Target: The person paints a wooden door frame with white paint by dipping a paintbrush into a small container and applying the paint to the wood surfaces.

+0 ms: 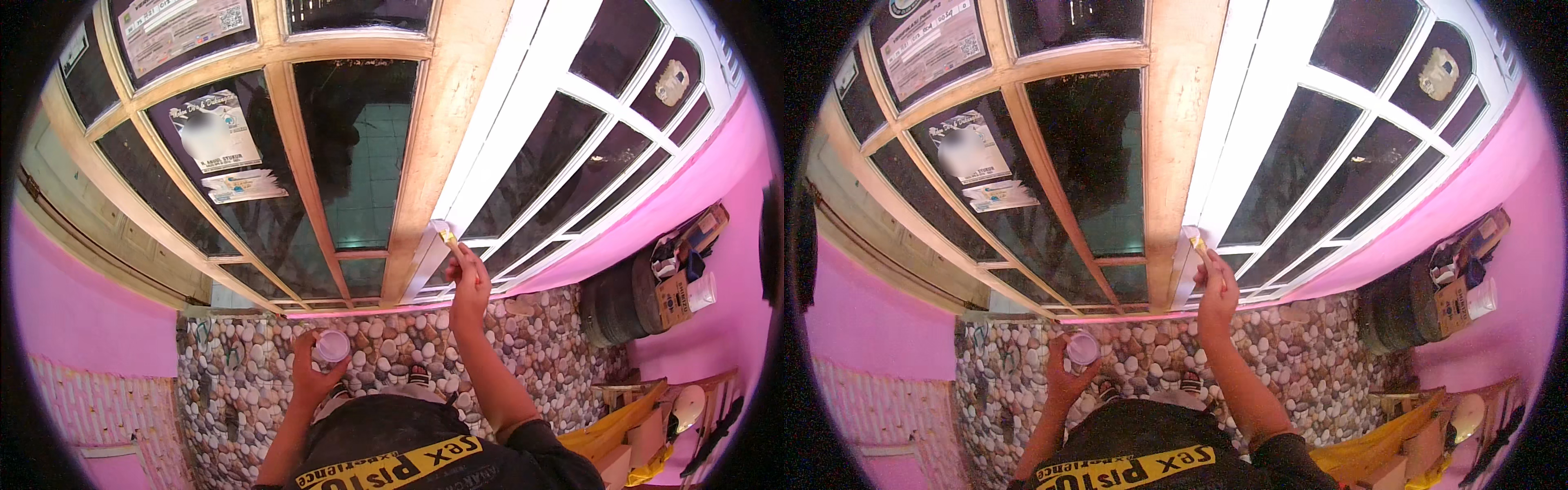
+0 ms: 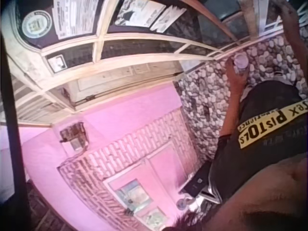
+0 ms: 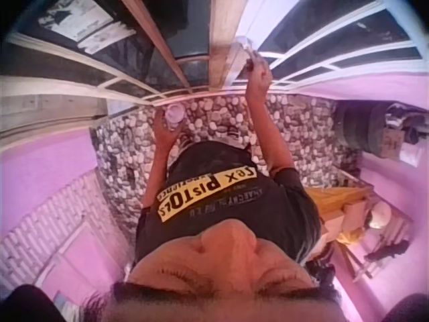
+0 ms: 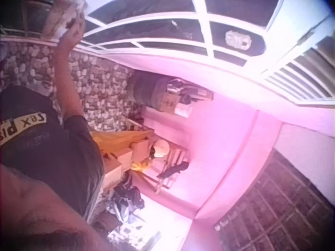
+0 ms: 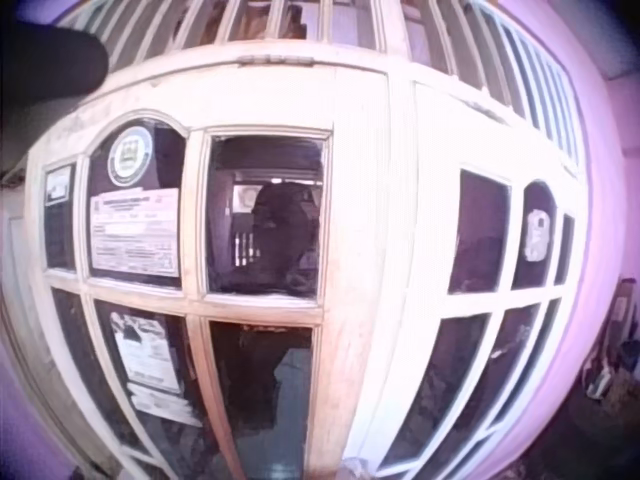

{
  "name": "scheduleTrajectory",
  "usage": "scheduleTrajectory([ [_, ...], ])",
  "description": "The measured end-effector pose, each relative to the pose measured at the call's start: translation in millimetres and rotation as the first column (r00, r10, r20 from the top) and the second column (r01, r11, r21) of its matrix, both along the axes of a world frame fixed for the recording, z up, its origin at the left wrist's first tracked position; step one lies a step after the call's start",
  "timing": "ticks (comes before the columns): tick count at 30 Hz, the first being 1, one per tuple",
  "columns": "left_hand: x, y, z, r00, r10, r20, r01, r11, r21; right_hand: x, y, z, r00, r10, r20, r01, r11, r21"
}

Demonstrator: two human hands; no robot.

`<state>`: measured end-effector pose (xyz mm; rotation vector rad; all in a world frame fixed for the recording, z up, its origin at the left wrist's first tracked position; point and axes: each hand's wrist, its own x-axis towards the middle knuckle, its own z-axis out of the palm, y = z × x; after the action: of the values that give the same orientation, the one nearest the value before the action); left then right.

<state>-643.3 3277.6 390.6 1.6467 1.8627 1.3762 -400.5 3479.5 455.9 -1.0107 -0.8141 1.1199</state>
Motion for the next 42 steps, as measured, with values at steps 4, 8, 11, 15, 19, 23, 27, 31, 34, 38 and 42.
scheduleTrajectory([
  [4,5.7,0.1,5.4,0.997,-0.007,0.079,0.009,0.999,-0.033,19.6,-8.8,-53.8,0.96,0.161,0.229,-0.122,0.977,-0.175],
  [8,7.8,4.9,10.0,0.998,-0.037,0.041,0.037,0.999,0.011,11.9,11.8,-86.9,0.861,0.168,0.48,-0.089,0.979,-0.183],
  [11,8.7,8.7,14.5,0.998,-0.064,0.014,0.064,0.997,0.048,20.2,37.8,-87.6,0.67,-0.097,0.736,-0.055,0.982,0.179],
  [15,7.5,5.2,14.0,0.997,-0.062,0.052,0.06,0.997,0.039,13.0,14.5,22.9,0.768,-0.096,0.633,-0.106,0.956,0.275],
  [19,7.4,2.3,10.8,0.999,-0.041,0.034,0.04,0.999,0.033,21.0,-16.4,67.8,0.707,-0.19,0.681,-0.096,0.929,0.359],
  [23,15.0,7.6,11.7,0.989,-0.09,0.115,0.086,0.996,0.036,35.3,-5.9,25.8,0.523,-0.117,0.844,-0.217,0.94,0.264],
  [27,15.0,9.9,18.9,0.993,-0.11,0.054,0.105,0.991,0.088,32.4,13.8,26.7,0.455,-0.105,0.884,-0.264,0.932,0.247],
  [31,13.9,3.8,22.7,0.99,-0.068,0.127,0.064,0.997,0.04,26.4,-1.2,99.7,0.606,-0.162,0.778,-0.201,0.916,0.348],
  [34,11.4,9.7,6.4,0.993,-0.084,0.086,0.085,0.996,-0.004,40.0,-24.9,126.5,0.657,-0.13,0.743,-0.227,0.905,0.36],
  [38,17.3,20.9,-1.8,0.969,-0.089,0.232,0.087,0.996,0.02,46.5,-56.7,127.4,0.845,0.131,0.518,-0.255,0.951,0.174],
  [42,20.2,25.0,11.0,0.992,-0.078,0.098,0.069,0.994,0.089,39.5,-82.0,128.3,0.846,0.318,0.429,-0.354,0.935,0.006],
])
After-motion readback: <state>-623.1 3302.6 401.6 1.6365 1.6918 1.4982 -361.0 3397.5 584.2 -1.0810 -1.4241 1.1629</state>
